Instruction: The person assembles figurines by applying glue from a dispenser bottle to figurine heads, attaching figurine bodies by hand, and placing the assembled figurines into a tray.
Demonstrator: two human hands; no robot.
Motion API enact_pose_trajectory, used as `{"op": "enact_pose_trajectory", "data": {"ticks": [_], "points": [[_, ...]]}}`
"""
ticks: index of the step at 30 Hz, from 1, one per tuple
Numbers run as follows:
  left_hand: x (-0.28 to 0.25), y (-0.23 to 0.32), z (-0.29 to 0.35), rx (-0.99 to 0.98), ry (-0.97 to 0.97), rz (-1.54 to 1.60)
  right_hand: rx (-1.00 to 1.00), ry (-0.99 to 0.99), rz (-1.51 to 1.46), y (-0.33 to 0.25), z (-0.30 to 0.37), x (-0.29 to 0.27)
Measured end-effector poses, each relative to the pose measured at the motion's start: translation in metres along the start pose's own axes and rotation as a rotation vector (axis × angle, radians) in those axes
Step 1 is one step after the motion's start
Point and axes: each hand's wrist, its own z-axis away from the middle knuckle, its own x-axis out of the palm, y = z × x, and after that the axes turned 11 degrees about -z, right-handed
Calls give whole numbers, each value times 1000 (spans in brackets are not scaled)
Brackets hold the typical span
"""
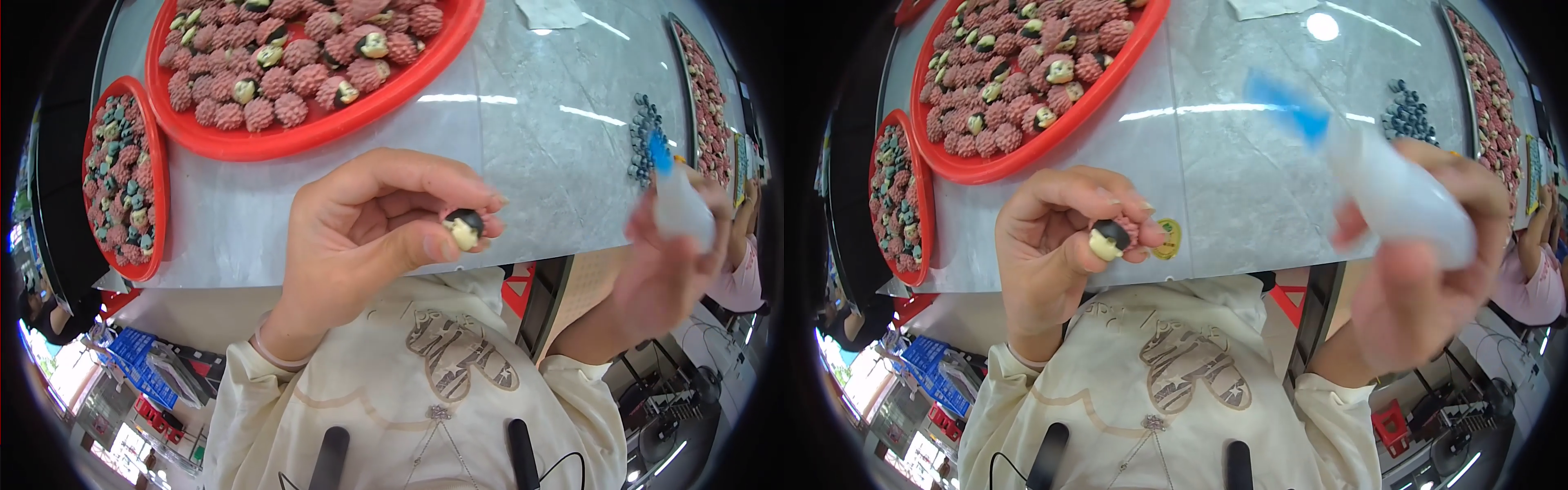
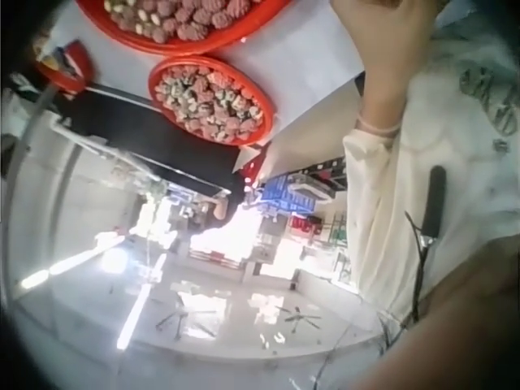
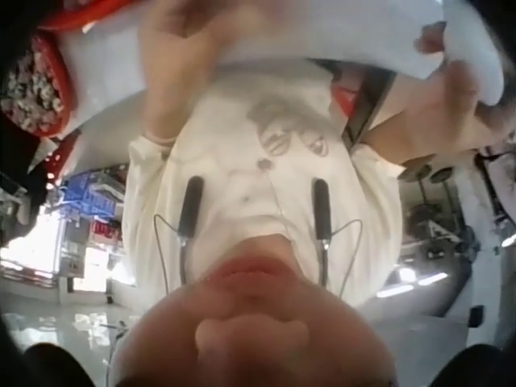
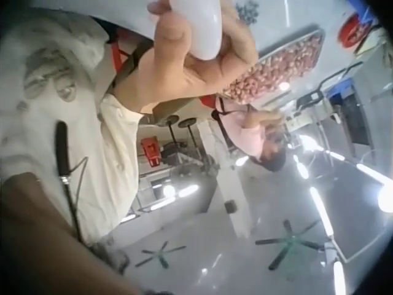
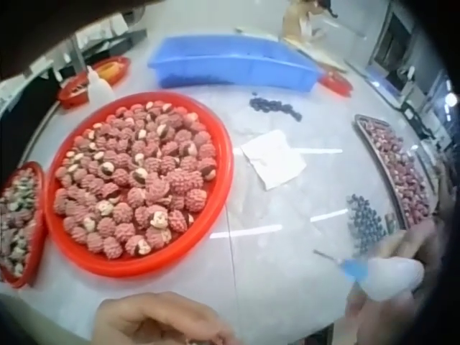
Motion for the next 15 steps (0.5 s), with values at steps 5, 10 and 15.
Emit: {"op": "enact_pose_trajectory", "data": {"ticks": [5,10,15], "points": [[-7,-6,1,86,-104,28,-7,78,250,36,-3,20],[-4,-3,4,42,-13,-47,-12,-40,530,47,-8,29],[-1,-1,3,51,-14,-76,28,-5,525,29,-9,10]]}}
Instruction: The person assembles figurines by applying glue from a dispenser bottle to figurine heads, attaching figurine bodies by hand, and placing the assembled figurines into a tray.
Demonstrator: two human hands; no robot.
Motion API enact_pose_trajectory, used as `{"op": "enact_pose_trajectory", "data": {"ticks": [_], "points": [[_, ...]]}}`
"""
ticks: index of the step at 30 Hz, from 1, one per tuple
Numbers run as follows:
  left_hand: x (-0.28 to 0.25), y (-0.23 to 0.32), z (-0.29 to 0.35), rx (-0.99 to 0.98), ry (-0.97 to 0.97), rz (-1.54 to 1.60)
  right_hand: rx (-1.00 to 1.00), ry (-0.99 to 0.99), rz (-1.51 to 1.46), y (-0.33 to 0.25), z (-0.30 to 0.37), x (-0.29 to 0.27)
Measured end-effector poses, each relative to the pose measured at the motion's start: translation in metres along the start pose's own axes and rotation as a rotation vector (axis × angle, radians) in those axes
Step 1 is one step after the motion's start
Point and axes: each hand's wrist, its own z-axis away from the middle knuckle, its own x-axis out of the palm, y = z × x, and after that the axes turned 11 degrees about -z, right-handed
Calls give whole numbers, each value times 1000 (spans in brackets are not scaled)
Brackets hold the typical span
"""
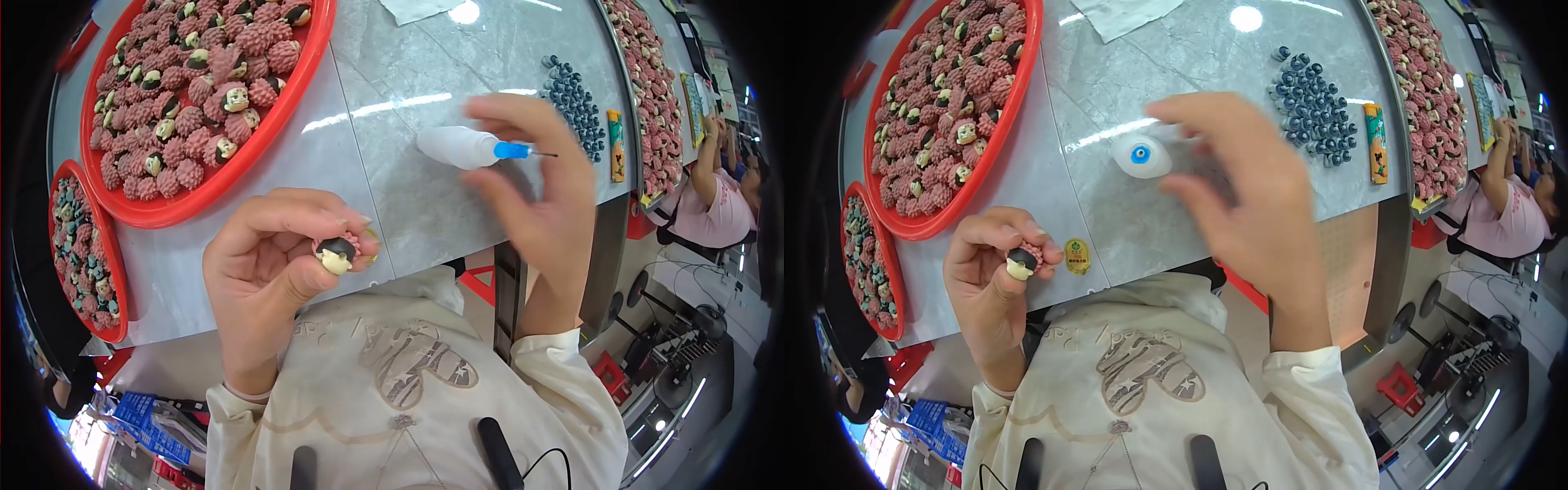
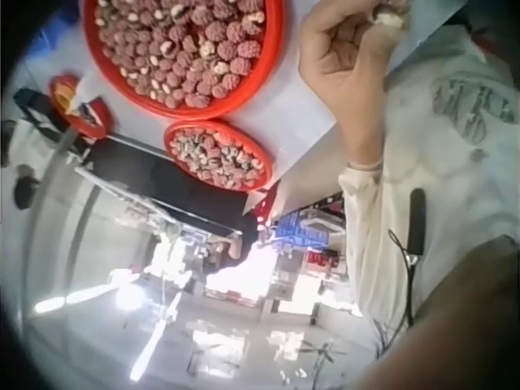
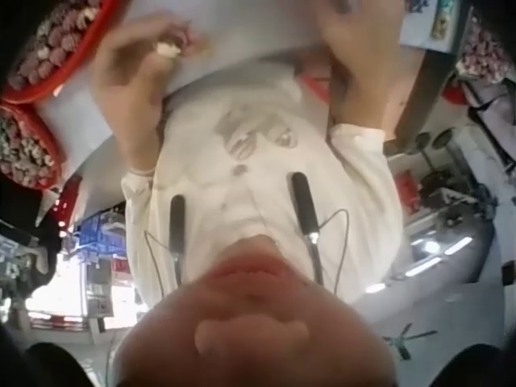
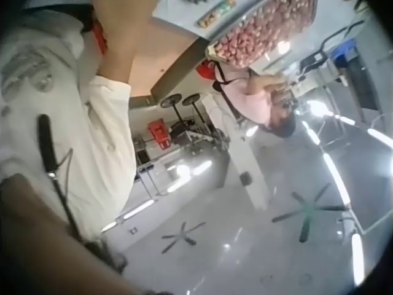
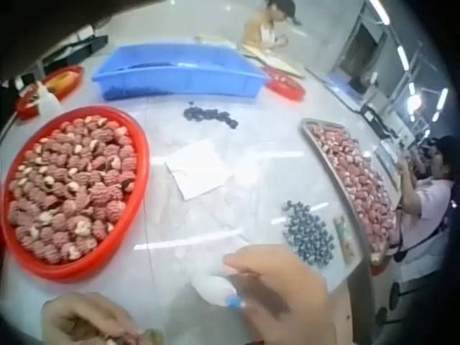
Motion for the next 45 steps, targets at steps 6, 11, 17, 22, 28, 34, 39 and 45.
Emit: {"op": "enact_pose_trajectory", "data": {"ticks": [6,11,17,22,28,34,39,45], "points": [[-1,-2,-1,-15,-11,9,133,315,408,5,19,-36],[0,-2,-2,5,-38,28,186,396,423,11,20,-18],[-3,-4,0,29,-75,74,222,520,359,8,19,-14],[3,-1,-1,-11,-31,-48,206,484,399,11,22,-18],[0,-2,2,21,-64,96,294,432,458,8,21,-17],[-1,-2,2,17,-77,109,199,410,438,11,21,-16],[-3,-4,2,30,-91,93,202,447,390,10,21,-12],[0,-1,2,-9,-49,-45,205,454,-232,-2,24,-13]]}}
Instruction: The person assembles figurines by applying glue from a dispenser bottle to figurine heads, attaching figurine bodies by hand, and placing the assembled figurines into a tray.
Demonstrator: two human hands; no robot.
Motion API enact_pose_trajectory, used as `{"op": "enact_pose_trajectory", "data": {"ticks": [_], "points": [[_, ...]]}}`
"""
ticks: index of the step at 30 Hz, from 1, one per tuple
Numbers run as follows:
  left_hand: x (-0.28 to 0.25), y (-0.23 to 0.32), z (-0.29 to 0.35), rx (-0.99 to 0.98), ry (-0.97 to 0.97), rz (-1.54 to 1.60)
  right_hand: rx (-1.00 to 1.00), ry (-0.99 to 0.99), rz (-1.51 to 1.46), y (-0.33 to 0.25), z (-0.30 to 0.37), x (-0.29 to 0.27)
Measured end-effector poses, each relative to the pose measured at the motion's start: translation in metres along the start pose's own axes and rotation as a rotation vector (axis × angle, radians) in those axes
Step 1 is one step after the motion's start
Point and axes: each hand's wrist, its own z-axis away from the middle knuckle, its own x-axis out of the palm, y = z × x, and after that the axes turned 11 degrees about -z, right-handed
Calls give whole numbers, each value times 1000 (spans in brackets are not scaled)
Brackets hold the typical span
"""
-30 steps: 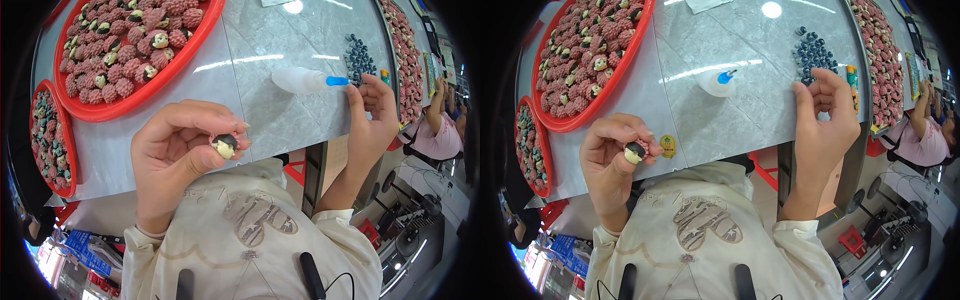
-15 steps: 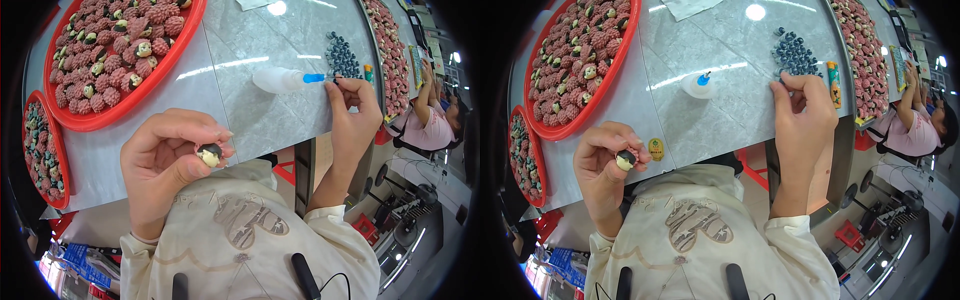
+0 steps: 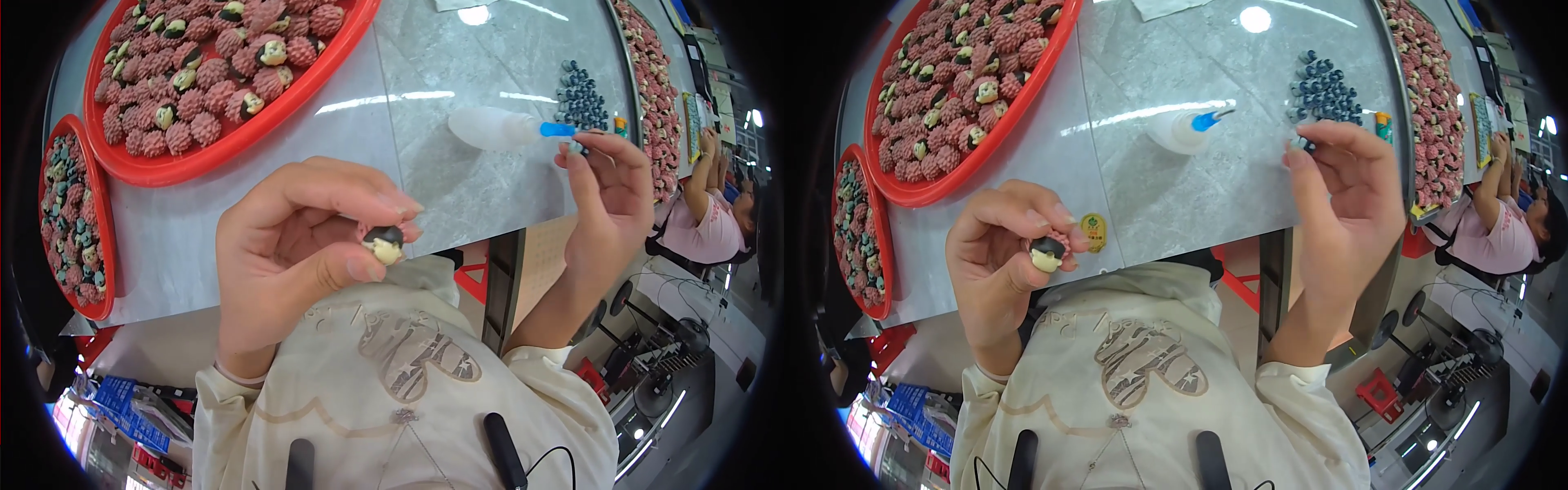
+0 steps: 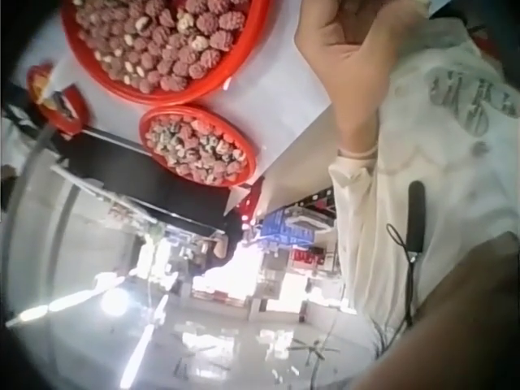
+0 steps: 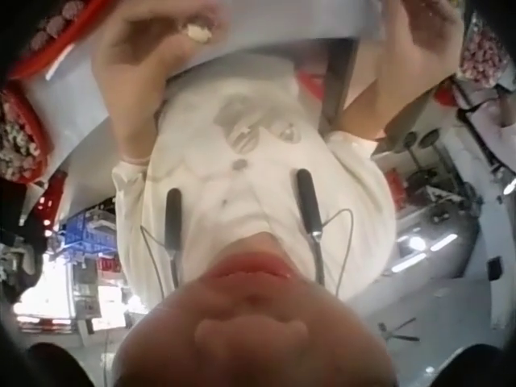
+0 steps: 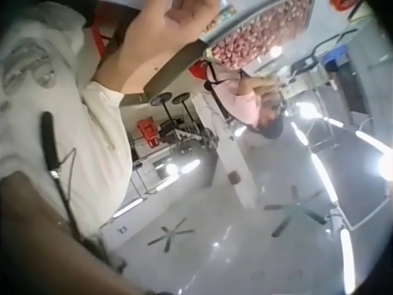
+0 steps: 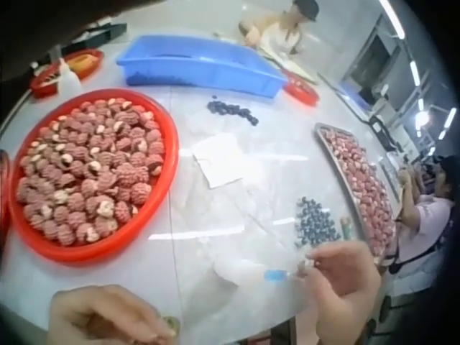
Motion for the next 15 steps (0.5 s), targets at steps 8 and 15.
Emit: {"op": "enact_pose_trajectory", "data": {"ticks": [8,15], "points": [[-2,2,-2,-56,-25,104,285,-340,-576,-2,19,7],[-3,-5,0,-20,-17,100,582,-423,-652,-17,32,39]]}}
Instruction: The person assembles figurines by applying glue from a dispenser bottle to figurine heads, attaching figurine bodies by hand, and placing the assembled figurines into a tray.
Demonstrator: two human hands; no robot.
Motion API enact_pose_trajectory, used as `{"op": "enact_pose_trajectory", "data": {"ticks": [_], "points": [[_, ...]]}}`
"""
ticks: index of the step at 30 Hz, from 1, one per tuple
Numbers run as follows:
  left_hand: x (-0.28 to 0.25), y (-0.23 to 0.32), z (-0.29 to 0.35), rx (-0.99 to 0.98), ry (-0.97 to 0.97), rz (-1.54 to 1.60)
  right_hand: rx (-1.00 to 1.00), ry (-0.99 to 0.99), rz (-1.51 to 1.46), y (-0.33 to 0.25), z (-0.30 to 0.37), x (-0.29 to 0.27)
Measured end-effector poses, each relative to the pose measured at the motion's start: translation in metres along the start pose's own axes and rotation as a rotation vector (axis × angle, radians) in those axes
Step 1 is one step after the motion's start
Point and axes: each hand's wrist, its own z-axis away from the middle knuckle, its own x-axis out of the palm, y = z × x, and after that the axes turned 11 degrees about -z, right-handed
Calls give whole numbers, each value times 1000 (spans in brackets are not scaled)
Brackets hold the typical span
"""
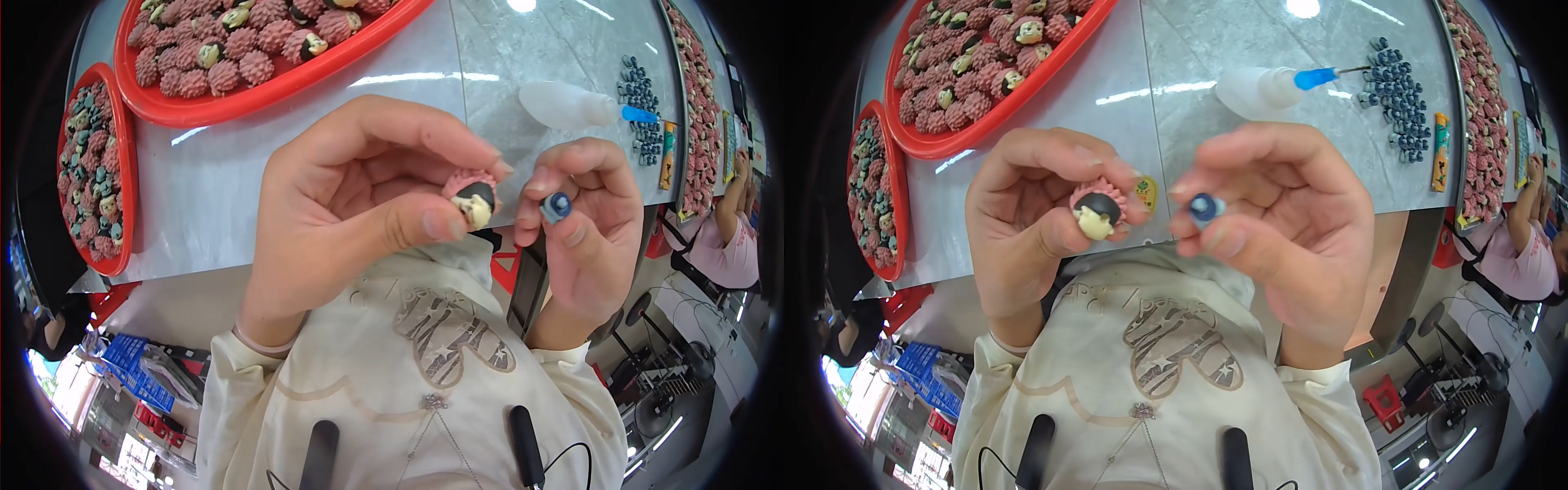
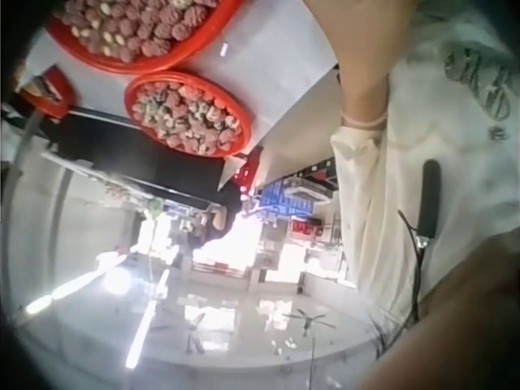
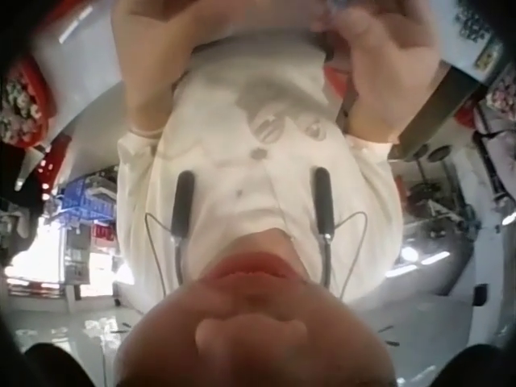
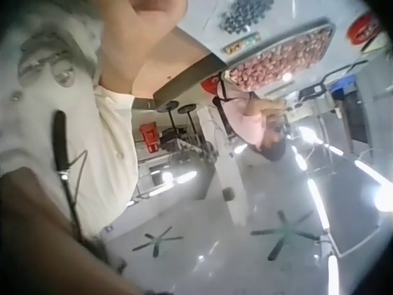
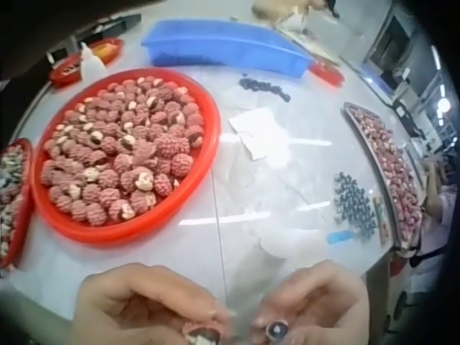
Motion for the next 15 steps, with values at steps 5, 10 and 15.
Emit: {"op": "enact_pose_trajectory", "data": {"ticks": [5,10,15], "points": [[0,3,0,1,36,-24,-271,-180,276,6,-12,5],[2,5,1,-25,71,6,-502,-302,515,8,-18,8],[1,4,0,-38,62,-9,-563,-246,515,10,-14,8]]}}
